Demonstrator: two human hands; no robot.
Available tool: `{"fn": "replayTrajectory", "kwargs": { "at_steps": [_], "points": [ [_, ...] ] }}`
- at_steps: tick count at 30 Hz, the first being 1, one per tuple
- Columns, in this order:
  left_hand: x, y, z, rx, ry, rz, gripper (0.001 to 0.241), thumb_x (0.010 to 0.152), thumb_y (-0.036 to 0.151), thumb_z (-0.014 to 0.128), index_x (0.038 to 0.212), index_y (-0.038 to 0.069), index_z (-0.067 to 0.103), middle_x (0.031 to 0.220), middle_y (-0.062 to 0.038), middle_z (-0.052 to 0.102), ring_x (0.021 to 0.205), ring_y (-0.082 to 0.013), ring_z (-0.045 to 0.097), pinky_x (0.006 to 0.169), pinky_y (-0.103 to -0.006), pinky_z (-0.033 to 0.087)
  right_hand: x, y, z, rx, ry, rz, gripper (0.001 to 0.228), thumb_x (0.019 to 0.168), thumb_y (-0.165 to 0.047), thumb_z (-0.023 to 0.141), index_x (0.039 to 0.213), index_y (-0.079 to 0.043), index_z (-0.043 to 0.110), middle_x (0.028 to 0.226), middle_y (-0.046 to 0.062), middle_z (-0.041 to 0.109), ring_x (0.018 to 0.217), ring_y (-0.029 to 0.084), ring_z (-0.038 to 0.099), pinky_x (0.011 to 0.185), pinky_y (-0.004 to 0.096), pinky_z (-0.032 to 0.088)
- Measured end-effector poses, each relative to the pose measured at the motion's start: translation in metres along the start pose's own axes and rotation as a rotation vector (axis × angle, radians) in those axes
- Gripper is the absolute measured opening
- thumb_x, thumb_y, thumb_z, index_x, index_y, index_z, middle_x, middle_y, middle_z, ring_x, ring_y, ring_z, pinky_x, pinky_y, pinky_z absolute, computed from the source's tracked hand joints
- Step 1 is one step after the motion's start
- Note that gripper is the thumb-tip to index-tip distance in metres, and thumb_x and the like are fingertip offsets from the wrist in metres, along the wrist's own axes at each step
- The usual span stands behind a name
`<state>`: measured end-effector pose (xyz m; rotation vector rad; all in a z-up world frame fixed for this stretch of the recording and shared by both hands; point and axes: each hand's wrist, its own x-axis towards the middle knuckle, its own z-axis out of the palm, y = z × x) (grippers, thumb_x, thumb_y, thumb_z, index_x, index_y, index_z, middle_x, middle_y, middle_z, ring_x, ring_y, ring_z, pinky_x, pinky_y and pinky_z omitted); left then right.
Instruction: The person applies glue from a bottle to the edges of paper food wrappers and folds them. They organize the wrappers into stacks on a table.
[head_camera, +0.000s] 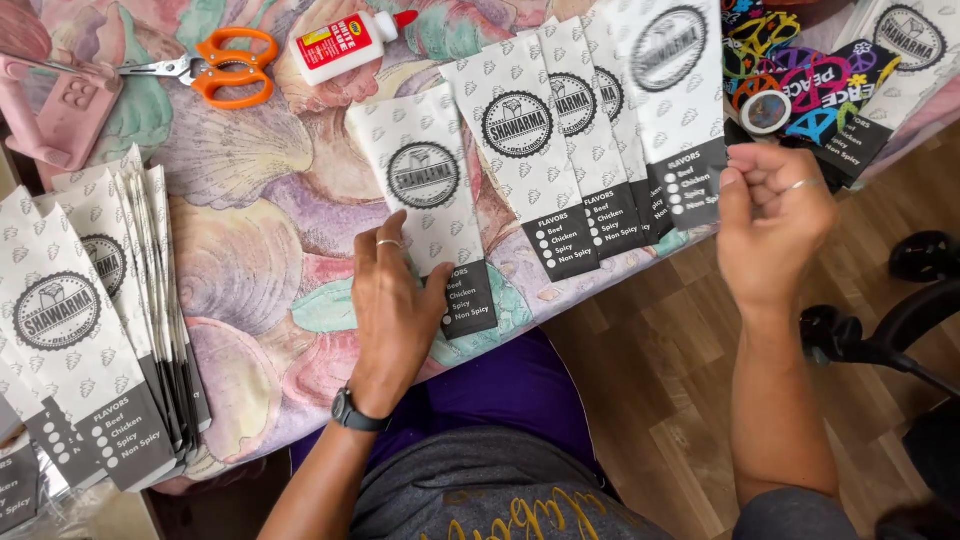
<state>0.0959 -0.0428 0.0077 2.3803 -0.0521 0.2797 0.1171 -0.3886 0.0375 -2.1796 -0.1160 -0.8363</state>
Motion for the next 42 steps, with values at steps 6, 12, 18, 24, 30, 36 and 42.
{"fn": "replayTrajectory", "kwargs": {
  "at_steps": [6,12,18,24,30,36,42],
  "points": [
    [0.01,0.008,0.008,-0.017,0.03,-0.112,0.076,0.072,0.006,0.087,0.139,-0.006,0.053,0.117,-0.024,0.054,0.076,-0.0374,0.067,0.07,-0.054,0.057,-0.004,-0.011,0.025,-0.379,-0.155,-0.735,0.017,0.102,0.016,0.062,0.111,0.008,0.073,0.097,0.019,0.067,0.082,0.031,0.068,0.07,0.036,0.057],
    [0.019,0.015,0.007,0.029,0.021,-0.163,0.079,0.071,0.006,0.09,0.137,-0.013,0.053,0.111,-0.026,0.055,0.089,-0.0465,0.071,0.075,-0.0585,0.059,-0.001,-0.046,0.03,-0.08,-0.418,-0.605,0.021,0.091,-0.008,0.074,0.111,-0.002,0.073,0.093,0.013,0.069,0.086,0.033,0.067,0.079,0.043,0.054],
    [0.024,0.023,0.002,0.08,0.001,-0.196,0.084,0.071,0.008,0.091,0.14,-0.016,0.05,0.109,-0.026,0.056,0.093,-0.0421,0.068,0.079,-0.0562,0.058,0.028,0.016,0.024,-0.266,-0.39,-0.231,0.035,0.11,-0.013,0.068,0.131,0.015,0.065,0.126,0.036,0.059,0.118,0.05,0.054,0.102,0.055,0.042],
    [0.025,0.028,-0.001,0.022,-0.015,-0.195,0.084,0.072,0.005,0.09,0.14,-0.02,0.046,0.111,-0.031,0.054,0.094,-0.046,0.068,0.079,-0.0576,0.058,0.029,0.01,0.038,-0.52,-0.527,0.019,0.06,0.11,-0.027,0.066,0.145,0.02,0.054,0.141,0.045,0.048,0.135,0.056,0.042,0.107,0.061,0.034],
    [0.025,0.022,0.015,-0.102,-0.01,-0.201,0.071,0.084,0.009,0.084,0.138,-0.021,0.048,0.107,-0.03,0.056,0.085,-0.0411,0.071,0.073,-0.0543,0.061,0.013,0.014,0.056,-0.283,-0.442,-0.133,0.043,0.105,-0.022,0.071,0.14,0.004,0.066,0.126,0.027,0.065,0.119,0.042,0.058,0.099,0.049,0.045],
    [0.029,0.05,0.008,-0.182,-0.043,-0.182,0.071,0.086,0.012,0.083,0.136,-0.023,0.048,0.109,-0.034,0.057,0.086,-0.0437,0.073,0.073,-0.0539,0.062,0.023,0.03,0.052,-0.44,-0.409,-0.043,0.059,0.108,-0.04,0.071,0.142,0.008,0.063,0.129,0.028,0.058,0.119,0.042,0.05,0.1,0.053,0.041],
    [0.034,0.062,0.02,-0.26,-0.084,-0.186,0.07,0.082,0.005,0.083,0.136,-0.023,0.048,0.117,-0.039,0.053,0.097,-0.051,0.071,0.08,-0.057,0.062,0.022,0.033,0.068,-0.232,-0.499,0.227,0.082,0.088,-0.043,0.088,0.142,0.011,0.058,0.11,0.021,0.059,0.103,0.034,0.058,0.086,0.042,0.052]
  ]
}}
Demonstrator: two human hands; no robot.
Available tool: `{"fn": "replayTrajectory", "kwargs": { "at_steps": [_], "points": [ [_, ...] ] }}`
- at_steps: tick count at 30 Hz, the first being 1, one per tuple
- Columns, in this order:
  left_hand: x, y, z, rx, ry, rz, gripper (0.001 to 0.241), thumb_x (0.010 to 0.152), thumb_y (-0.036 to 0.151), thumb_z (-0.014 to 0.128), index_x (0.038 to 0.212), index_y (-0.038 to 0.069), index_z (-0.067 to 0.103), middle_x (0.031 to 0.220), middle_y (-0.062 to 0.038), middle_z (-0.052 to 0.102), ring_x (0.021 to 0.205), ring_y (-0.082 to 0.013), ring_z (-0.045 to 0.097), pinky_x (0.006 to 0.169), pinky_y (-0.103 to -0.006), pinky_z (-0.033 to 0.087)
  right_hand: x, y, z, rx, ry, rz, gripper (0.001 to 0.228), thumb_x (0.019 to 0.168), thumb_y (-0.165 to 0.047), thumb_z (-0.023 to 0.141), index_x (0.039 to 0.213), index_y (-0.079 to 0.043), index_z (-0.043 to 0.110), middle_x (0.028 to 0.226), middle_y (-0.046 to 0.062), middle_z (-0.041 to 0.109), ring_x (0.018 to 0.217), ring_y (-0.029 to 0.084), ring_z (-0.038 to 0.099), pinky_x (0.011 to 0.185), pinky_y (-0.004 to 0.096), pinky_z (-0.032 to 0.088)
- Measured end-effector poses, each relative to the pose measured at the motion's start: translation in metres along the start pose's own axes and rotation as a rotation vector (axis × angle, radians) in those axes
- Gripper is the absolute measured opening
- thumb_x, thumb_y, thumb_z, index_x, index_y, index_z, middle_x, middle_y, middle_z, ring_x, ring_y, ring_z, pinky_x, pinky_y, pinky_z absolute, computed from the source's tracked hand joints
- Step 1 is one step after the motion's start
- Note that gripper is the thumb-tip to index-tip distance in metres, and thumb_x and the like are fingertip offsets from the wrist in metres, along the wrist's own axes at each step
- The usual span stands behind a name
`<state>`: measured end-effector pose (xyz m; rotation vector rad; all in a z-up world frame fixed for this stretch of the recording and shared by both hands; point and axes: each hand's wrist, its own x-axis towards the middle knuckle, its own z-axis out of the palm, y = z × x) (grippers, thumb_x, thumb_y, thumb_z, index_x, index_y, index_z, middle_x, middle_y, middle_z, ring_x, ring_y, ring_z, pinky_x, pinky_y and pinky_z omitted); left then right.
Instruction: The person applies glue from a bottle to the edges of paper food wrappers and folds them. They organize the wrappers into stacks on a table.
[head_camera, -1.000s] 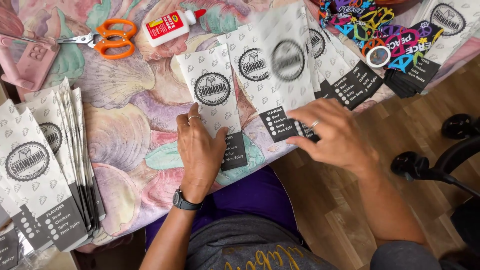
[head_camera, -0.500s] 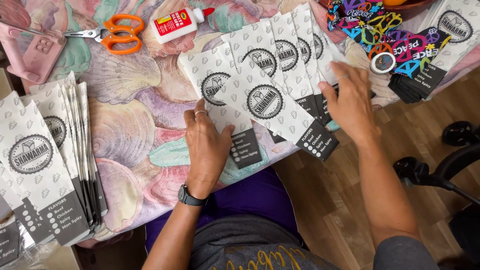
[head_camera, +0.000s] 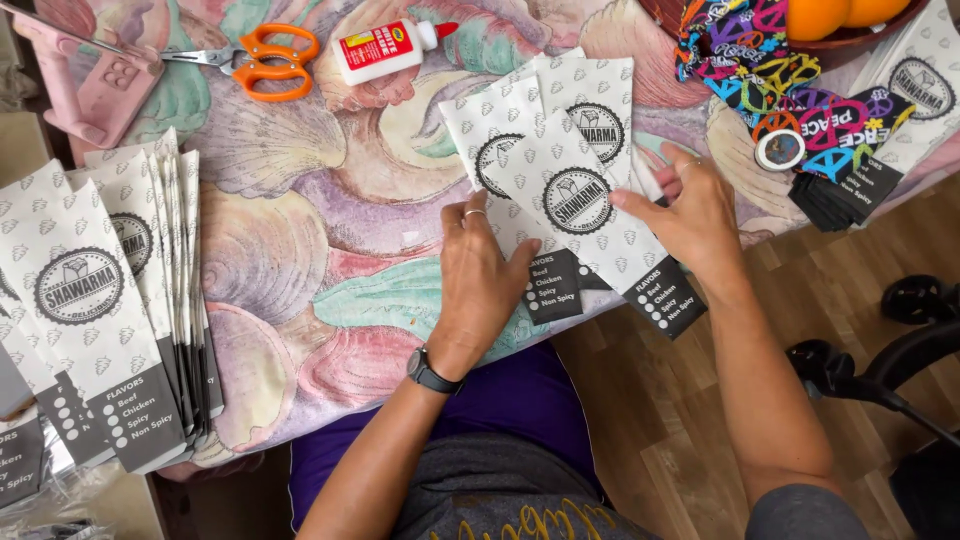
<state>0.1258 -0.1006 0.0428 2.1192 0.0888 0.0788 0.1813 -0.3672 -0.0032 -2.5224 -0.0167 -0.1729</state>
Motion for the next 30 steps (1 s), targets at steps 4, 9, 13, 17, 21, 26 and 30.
{"fn": "replayTrajectory", "kwargs": {
  "at_steps": [4,9,13,17,21,26,30],
  "points": [
    [0.0,0.007,0.0,-0.084,-0.017,0.012,0.072,0.08,0.003,0.083,0.136,-0.025,0.046,0.12,-0.041,0.05,0.102,-0.0587,0.067,0.083,-0.0627,0.059,-0.003,-0.016,0.007,0.532,-0.114,0.065,0.086,0.07,-0.013,0.096,0.139,0.016,0.053,0.095,0.006,0.057,0.088,0.01,0.058,0.079,0.021,0.056],
    [0.005,-0.014,0.017,-0.165,-0.045,0.054,0.073,0.08,0.003,0.083,0.138,-0.02,0.046,0.119,-0.037,0.053,0.089,-0.0453,0.074,0.078,-0.0563,0.062,-0.005,-0.061,-0.015,0.71,-0.344,0.083,0.096,0.065,0.005,0.089,0.149,0.006,0.044,0.11,0.015,0.059,0.1,0.021,0.063,0.084,0.036,0.06],
    [0.008,-0.047,0.036,-0.185,-0.029,0.074,0.066,0.083,0.016,0.079,0.139,0.0,0.048,0.13,-0.02,0.055,0.078,-0.0231,0.072,0.077,-0.041,0.061,0.01,-0.093,-0.045,0.613,-0.326,0.347,0.076,0.078,0.018,0.068,0.146,-0.002,0.041,0.124,0.023,0.068,0.113,0.031,0.07,0.089,0.047,0.063],
    [0.004,-0.037,0.03,-0.152,-0.043,0.122,0.071,0.084,0.008,0.08,0.143,-0.006,0.043,0.122,-0.022,0.055,0.08,-0.0283,0.067,0.08,-0.047,0.058,0.017,-0.048,-0.052,0.511,-0.098,0.03,0.062,0.082,0.018,0.072,0.136,-0.001,0.048,0.131,0.016,0.066,0.116,0.024,0.068,0.099,0.036,0.059],
    [0.005,-0.042,0.037,-0.136,-0.018,0.129,0.068,0.083,0.008,0.077,0.141,-0.006,0.045,0.125,-0.023,0.054,0.089,-0.0352,0.063,0.081,-0.0498,0.055,0.013,-0.028,-0.077,0.612,0.12,-0.241,0.064,0.094,0.019,0.074,0.147,0.003,0.043,0.142,0.023,0.06,0.126,0.028,0.064,0.112,0.041,0.058],
    [0.005,-0.036,0.038,-0.155,0.047,0.182,0.04,0.091,-0.001,0.058,0.129,-0.01,0.052,0.129,-0.029,0.056,0.11,-0.0465,0.062,0.085,-0.0543,0.055,0.014,-0.04,-0.061,0.815,0.115,-0.177,0.049,0.092,-0.005,0.079,0.136,-0.009,0.058,0.14,0.004,0.066,0.127,0.013,0.067,0.121,0.029,0.058],
    [0.007,-0.035,0.034,-0.244,0.078,0.104,0.033,0.101,0.009,0.049,0.13,-0.007,0.052,0.127,-0.03,0.061,0.11,-0.0486,0.062,0.09,-0.0546,0.051,-0.003,-0.078,-0.029,0.49,-0.265,0.209,0.042,0.093,-0.012,0.067,0.134,-0.008,0.059,0.127,0.006,0.069,0.113,0.015,0.065,0.097,0.03,0.055]
  ]
}}
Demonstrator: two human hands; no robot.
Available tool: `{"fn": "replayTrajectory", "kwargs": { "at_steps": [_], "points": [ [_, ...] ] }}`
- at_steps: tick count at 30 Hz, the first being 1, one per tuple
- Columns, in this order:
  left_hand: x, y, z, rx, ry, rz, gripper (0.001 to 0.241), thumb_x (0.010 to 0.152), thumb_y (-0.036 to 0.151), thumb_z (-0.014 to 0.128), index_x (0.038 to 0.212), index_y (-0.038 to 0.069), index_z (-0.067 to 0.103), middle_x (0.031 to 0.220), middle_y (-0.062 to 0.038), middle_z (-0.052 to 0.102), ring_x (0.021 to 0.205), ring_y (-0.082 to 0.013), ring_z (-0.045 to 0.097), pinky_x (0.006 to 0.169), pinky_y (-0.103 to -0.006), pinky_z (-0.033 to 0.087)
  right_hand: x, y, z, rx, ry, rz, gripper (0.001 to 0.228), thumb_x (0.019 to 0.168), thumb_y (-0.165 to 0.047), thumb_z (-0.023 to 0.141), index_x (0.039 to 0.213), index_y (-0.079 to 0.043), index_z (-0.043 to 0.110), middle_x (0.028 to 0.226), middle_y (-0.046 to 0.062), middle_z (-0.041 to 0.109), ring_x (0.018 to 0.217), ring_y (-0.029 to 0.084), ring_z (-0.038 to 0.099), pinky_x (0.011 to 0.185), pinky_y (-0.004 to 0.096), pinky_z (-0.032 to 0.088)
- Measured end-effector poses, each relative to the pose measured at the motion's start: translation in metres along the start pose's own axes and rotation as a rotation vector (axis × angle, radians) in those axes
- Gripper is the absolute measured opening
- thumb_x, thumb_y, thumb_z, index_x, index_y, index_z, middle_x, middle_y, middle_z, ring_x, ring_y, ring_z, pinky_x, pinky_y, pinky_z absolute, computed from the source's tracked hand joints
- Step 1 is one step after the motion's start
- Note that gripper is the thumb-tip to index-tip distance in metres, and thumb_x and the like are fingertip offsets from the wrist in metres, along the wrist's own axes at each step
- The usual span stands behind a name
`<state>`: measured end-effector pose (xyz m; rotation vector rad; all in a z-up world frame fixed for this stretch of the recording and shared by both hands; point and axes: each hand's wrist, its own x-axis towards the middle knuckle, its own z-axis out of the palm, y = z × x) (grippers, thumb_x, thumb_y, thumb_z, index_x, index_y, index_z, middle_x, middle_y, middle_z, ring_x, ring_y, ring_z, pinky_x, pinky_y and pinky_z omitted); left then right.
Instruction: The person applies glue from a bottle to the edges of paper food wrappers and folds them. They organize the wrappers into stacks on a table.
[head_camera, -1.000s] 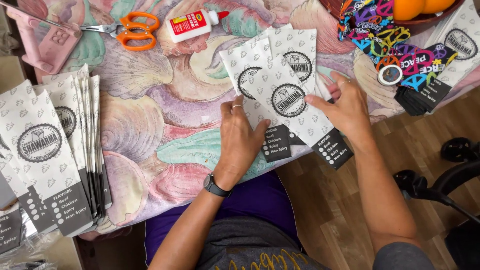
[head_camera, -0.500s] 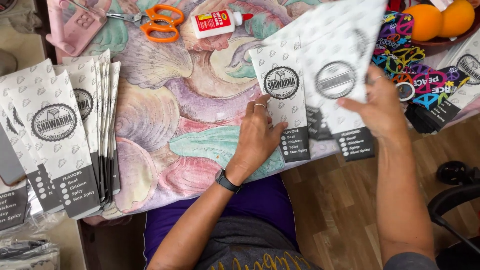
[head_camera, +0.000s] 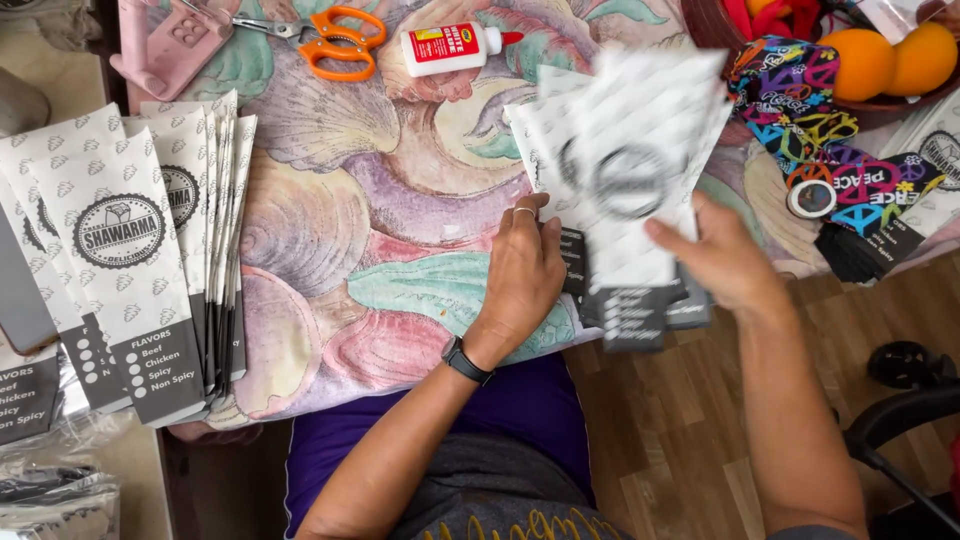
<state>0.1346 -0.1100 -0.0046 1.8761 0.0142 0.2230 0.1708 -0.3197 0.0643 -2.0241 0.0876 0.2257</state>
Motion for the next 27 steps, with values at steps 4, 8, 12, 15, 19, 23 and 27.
{"fn": "replayTrajectory", "kwargs": {
  "at_steps": [4,8,12,15,19,23,27],
  "points": [
    [0.001,-0.001,0.004,-0.011,0.034,0.028,0.047,0.099,0.01,0.056,0.136,-0.017,0.044,0.129,-0.038,0.061,0.119,-0.053,0.061,0.101,-0.0537,0.053,-0.011,-0.012,0.013,-0.198,-0.009,0.059,0.039,0.096,-0.023,0.068,0.132,-0.01,0.066,0.12,0.0,0.072,0.107,0.01,0.062,0.093,0.027,0.051],
    [-0.008,0.027,-0.006,-0.015,-0.163,-0.035,0.045,0.099,0.016,0.056,0.12,-0.023,0.048,0.148,-0.038,0.047,0.124,-0.0544,0.056,0.103,-0.0556,0.049,0.002,0.006,0.008,-0.313,0.035,0.055,0.042,0.093,-0.021,0.071,0.131,-0.008,0.061,0.124,0.003,0.071,0.111,0.015,0.063,0.094,0.031,0.048],
    [-0.012,0.025,-0.015,-0.009,-0.177,-0.089,0.027,0.092,0.008,0.066,0.105,-0.009,0.05,0.101,-0.026,0.064,0.092,-0.0442,0.067,0.08,-0.0509,0.054,0.017,0.046,-0.003,0.239,0.071,-0.063,0.054,0.091,0.002,0.07,0.141,-0.003,0.05,0.118,0.018,0.071,0.096,0.018,0.069,0.084,0.034,0.061],
    [-0.016,0.011,-0.008,0.026,-0.091,-0.011,0.035,0.089,0.007,0.072,0.107,-0.01,0.047,0.134,-0.037,0.059,0.122,-0.0503,0.06,0.099,-0.0541,0.052,0.007,0.043,0.001,0.184,0.036,-0.034,0.051,0.094,-0.002,0.067,0.142,-0.003,0.049,0.121,0.018,0.07,0.101,0.019,0.068,0.088,0.033,0.059],
    [-0.011,0.007,0.0,0.021,-0.074,0.034,0.059,0.087,0.01,0.073,0.131,-0.02,0.048,0.136,-0.034,0.059,0.126,-0.0478,0.058,0.106,-0.0484,0.051,-0.001,0.011,0.009,0.014,-0.044,0.006,0.047,0.096,-0.011,0.064,0.142,-0.003,0.056,0.133,0.006,0.066,0.114,0.013,0.062,0.1,0.027,0.052],
    [-0.007,0.003,-0.001,0.051,-0.125,-0.042,0.065,0.086,0.019,0.074,0.134,-0.017,0.048,0.14,-0.03,0.058,0.13,-0.045,0.055,0.107,-0.0487,0.047,0.0,-0.003,0.01,0.147,-0.114,0.042,0.053,0.096,-0.007,0.062,0.148,-0.007,0.054,0.126,0.009,0.069,0.109,0.012,0.063,0.097,0.029,0.055],
    [-0.01,0.006,-0.005,-0.002,-0.102,-0.098,0.036,0.086,0.021,0.076,0.1,-0.006,0.055,0.14,-0.024,0.06,0.111,-0.0356,0.066,0.091,-0.0447,0.055,0.001,-0.001,0.007,0.004,-0.116,0.072,0.059,0.091,-0.013,0.067,0.149,-0.008,0.052,0.131,0.005,0.065,0.113,0.013,0.06,0.1,0.029,0.049]
  ]
}}
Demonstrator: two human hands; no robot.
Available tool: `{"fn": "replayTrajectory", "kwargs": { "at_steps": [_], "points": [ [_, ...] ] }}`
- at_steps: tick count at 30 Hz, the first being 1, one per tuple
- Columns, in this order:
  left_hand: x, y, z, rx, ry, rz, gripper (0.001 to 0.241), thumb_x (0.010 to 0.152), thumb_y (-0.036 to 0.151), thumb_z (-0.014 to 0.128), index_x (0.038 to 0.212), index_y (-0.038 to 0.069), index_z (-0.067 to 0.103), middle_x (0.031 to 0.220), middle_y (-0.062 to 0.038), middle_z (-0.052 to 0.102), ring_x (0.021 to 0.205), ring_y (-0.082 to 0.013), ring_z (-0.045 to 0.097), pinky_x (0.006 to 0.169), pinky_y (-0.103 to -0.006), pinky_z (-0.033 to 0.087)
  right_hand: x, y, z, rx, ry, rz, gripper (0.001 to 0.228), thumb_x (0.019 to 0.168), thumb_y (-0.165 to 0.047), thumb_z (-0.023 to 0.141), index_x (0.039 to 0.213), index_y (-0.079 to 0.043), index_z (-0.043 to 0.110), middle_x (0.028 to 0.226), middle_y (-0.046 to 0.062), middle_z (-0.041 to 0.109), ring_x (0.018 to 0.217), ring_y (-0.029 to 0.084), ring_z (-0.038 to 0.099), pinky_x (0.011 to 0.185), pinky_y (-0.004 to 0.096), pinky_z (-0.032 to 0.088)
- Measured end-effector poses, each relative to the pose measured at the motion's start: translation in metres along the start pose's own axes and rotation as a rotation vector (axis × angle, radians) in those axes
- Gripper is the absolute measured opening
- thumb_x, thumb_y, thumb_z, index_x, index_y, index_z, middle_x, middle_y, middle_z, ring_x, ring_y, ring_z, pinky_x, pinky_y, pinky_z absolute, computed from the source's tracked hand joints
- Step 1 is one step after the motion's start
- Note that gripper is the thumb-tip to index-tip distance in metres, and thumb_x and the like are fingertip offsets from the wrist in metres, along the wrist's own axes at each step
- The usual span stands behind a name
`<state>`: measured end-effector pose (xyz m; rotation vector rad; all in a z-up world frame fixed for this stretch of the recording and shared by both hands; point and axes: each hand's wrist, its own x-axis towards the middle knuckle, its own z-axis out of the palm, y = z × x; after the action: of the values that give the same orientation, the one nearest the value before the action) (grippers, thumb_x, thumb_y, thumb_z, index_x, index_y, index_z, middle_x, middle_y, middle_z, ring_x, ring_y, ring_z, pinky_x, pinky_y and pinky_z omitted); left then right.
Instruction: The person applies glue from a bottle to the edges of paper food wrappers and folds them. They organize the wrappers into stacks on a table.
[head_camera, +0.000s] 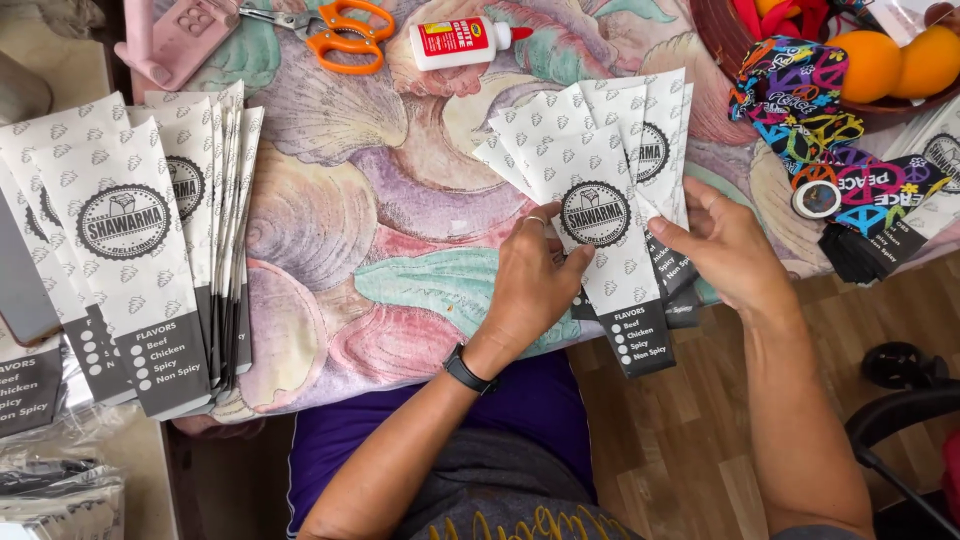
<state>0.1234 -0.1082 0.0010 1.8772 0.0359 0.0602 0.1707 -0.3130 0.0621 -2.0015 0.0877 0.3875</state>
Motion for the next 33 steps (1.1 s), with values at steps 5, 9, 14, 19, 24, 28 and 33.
{"fn": "replayTrajectory", "kwargs": {
  "at_steps": [5,9,14,19,24,28,33],
  "points": [
    [-0.002,0.003,0.007,-0.034,-0.012,-0.049,0.037,0.082,0.024,0.078,0.097,-0.003,0.058,0.142,-0.018,0.058,0.103,-0.0313,0.065,0.087,-0.0402,0.053,0.008,0.025,-0.004,-0.197,0.079,0.025,0.098,0.086,-0.024,0.073,0.164,-0.002,0.017,0.133,0.015,0.055,0.118,0.021,0.055,0.096,0.034,0.05],
    [-0.002,0.006,0.004,-0.103,-0.074,-0.09,0.058,0.084,0.027,0.075,0.127,0.0,0.049,0.125,-0.012,0.057,0.092,-0.0242,0.065,0.084,-0.0406,0.055,0.007,0.018,0.006,0.09,0.04,0.0,0.091,0.082,-0.005,0.074,0.161,-0.007,0.029,0.116,0.014,0.059,0.11,0.019,0.059,0.094,0.033,0.052],
    [-0.007,0.021,-0.001,-0.154,-0.16,-0.159,0.083,0.084,0.025,0.074,0.152,0.001,0.033,0.134,-0.022,0.056,0.102,-0.0305,0.068,0.085,-0.0424,0.06,0.0,-0.008,0.01,-0.178,0.082,0.115,0.107,0.074,-0.022,0.081,0.164,-0.01,0.024,0.135,0.023,0.056,0.129,0.026,0.055,0.111,0.034,0.039],
    [-0.014,0.015,-0.003,-0.131,-0.081,-0.088,0.083,0.085,0.018,0.074,0.152,-0.006,0.031,0.074,-0.005,0.06,0.078,-0.0257,0.066,0.083,-0.0399,0.053,-0.002,-0.013,0.008,-0.282,0.104,0.153,0.1,0.081,-0.024,0.077,0.163,-0.005,0.024,0.139,0.018,0.058,0.122,0.025,0.058,0.102,0.037,0.049],
    [-0.018,0.023,-0.013,0.026,-0.072,0.07,0.086,0.085,0.017,0.075,0.153,-0.005,0.027,0.141,-0.029,0.054,0.131,-0.0468,0.05,0.11,-0.056,0.037,0.004,0.013,0.009,-0.063,0.077,0.079,0.089,0.079,-0.011,0.078,0.158,-0.008,0.038,0.116,0.013,0.059,0.108,0.019,0.06,0.095,0.03,0.051],
    [-0.002,0.04,-0.032,-0.021,-0.156,-0.12,0.082,0.087,0.011,0.076,0.154,-0.009,0.032,0.136,-0.039,0.052,0.129,-0.0495,0.055,0.109,-0.0607,0.046,-0.001,0.028,0.011,-0.006,0.103,-0.08,0.096,0.081,-0.004,0.083,0.155,0.016,0.025,0.134,0.037,0.053,0.122,0.04,0.059,0.096,0.048,0.054],
    [-0.01,0.055,-0.04,-0.087,-0.179,-0.099,0.084,0.084,0.008,0.078,0.153,-0.01,0.031,0.133,-0.042,0.05,0.118,-0.0529,0.063,0.099,-0.0593,0.055,0.002,0.012,0.031,-0.41,0.161,-0.161,0.09,0.08,-0.025,0.088,0.155,-0.004,0.043,0.139,0.024,0.061,0.128,0.039,0.059,0.109,0.05,0.045]
  ]
}}
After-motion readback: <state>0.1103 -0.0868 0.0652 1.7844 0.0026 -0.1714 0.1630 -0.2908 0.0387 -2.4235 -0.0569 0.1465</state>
